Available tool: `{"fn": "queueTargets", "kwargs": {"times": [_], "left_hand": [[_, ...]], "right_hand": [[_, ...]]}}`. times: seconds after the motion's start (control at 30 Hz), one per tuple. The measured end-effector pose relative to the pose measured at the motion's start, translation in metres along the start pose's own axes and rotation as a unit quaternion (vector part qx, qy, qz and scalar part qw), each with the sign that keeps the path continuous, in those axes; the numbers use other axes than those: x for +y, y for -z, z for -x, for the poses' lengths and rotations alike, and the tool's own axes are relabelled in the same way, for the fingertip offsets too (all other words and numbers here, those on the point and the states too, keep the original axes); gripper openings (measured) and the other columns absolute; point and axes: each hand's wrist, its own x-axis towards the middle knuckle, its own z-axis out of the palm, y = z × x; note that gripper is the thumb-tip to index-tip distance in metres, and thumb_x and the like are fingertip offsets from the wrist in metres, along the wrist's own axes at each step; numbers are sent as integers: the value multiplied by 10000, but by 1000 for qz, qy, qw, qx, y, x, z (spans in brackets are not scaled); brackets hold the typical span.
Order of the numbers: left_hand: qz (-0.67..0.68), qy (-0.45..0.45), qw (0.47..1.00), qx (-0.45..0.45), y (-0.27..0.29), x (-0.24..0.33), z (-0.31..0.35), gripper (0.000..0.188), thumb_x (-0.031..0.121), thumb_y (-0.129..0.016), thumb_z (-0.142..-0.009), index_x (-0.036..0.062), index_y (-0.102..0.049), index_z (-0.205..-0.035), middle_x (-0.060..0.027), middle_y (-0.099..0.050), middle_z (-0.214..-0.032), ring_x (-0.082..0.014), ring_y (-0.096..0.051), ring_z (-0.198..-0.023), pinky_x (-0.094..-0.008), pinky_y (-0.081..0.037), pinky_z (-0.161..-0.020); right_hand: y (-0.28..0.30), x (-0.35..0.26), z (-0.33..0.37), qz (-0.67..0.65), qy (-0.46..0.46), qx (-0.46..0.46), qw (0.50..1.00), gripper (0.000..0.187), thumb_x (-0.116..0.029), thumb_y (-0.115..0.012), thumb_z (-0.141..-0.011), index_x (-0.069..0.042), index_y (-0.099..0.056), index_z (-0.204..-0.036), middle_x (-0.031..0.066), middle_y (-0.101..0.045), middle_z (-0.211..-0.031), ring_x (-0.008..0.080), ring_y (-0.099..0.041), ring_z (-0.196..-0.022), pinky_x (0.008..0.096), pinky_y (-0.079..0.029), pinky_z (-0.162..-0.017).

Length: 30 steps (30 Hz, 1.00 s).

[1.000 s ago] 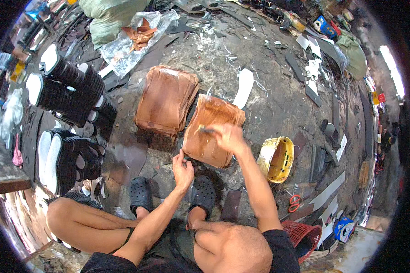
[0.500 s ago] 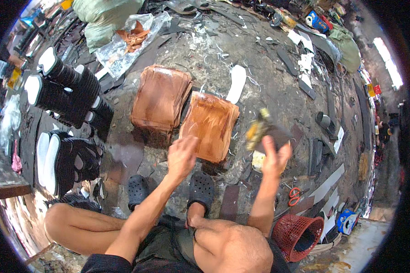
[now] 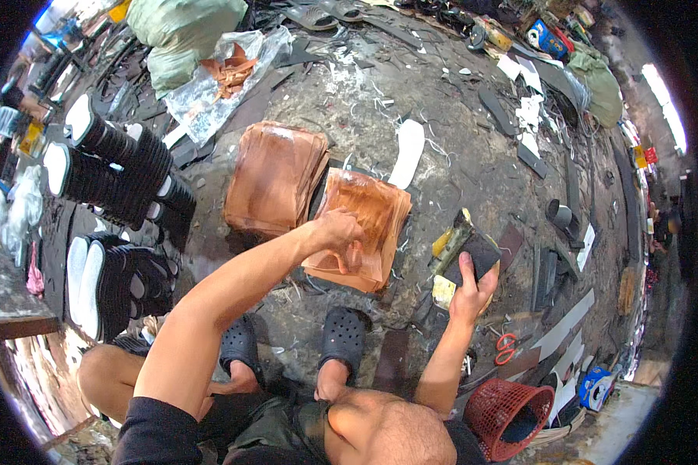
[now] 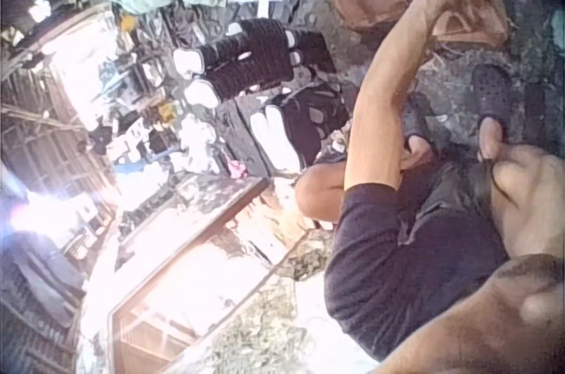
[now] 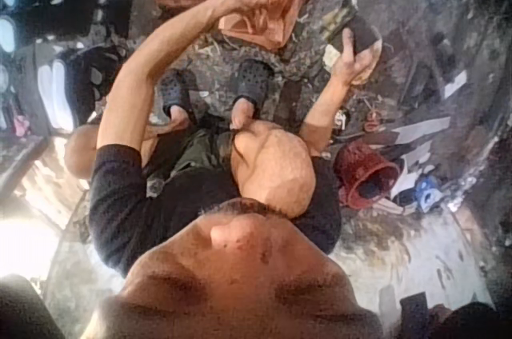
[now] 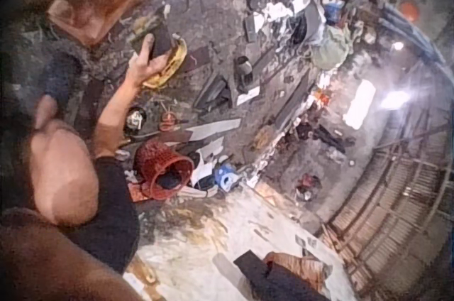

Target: The person sits on the floor and repeatedly applies a yellowish adhesive to rectangular brown leather pieces using a brush. They dip the brush into a yellow container and spread the substance across the surface of the leather, occasionally flipping the pieces to coat different sides.

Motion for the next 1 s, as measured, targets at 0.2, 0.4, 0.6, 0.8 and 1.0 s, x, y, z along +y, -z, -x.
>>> {"fn": "queueTargets", "kwargs": {"times": [0.2, 0.4, 0.6, 0.8, 1.0], "left_hand": [[51, 15, 998, -25, 4, -11, 4, 712, 657, -865, -463, 277, -773, -1058, 75, -743, -1015, -207, -586, -1142, -430, -357, -982], [-35, -41, 998, 11, -4, -20, 4, 581, 669, -780, -579, 335, -765, -1055, 37, -724, -963, -219, -576, -1089, -466, -365, -959], [-233, -68, 965, 94, -22, 8, 6, 482, 628, -710, -720, 279, -740, -1051, -19, -726, -955, -254, -568, -1159, -502, -337, -1049], [-259, 37, 962, 73, -40, 83, -2, 385, 382, -627, -856, 36, -729, -992, -113, -729, -939, -375, -623, -1113, -586, -306, -1107], [-306, 105, 945, 47, -45, 93, -29, 297, 258, -607, -881, 5, -749, -944, -151, -730, -986, -397, -667, -1046, -676, -278, -1088]], "right_hand": [[2, 8, 5, 10, -16, -13, 1000, 383, -32, -713, -881, 13, -587, -1239, 59, -657, -1145, 176, -617, -1014, 310, -470, -934], [3, 18, 10, 13, -22, 5, 1000, 413, -32, -704, -886, 28, -568, -1271, 84, -642, -1188, 192, -611, -1044, 324, -462, -961], [-1, 18, 13, 14, -11, 10, 1000, 415, -29, -697, -891, 31, -561, -1279, 88, -640, -1196, 188, -610, -1050, 326, -460, -969], [-2, 14, 17, 24, -9, 17, 1000, 342, -42, -696, -897, 25, -593, -1217, 70, -657, -1138, 168, -614, -1005, 316, -477, -921], [4, 20, 18, 11, -34, 34, 999, 338, -49, -702, -896, 19, -604, -1212, 60, -661, -1143, 165, -610, -1017, 311, -466, -934]]}}
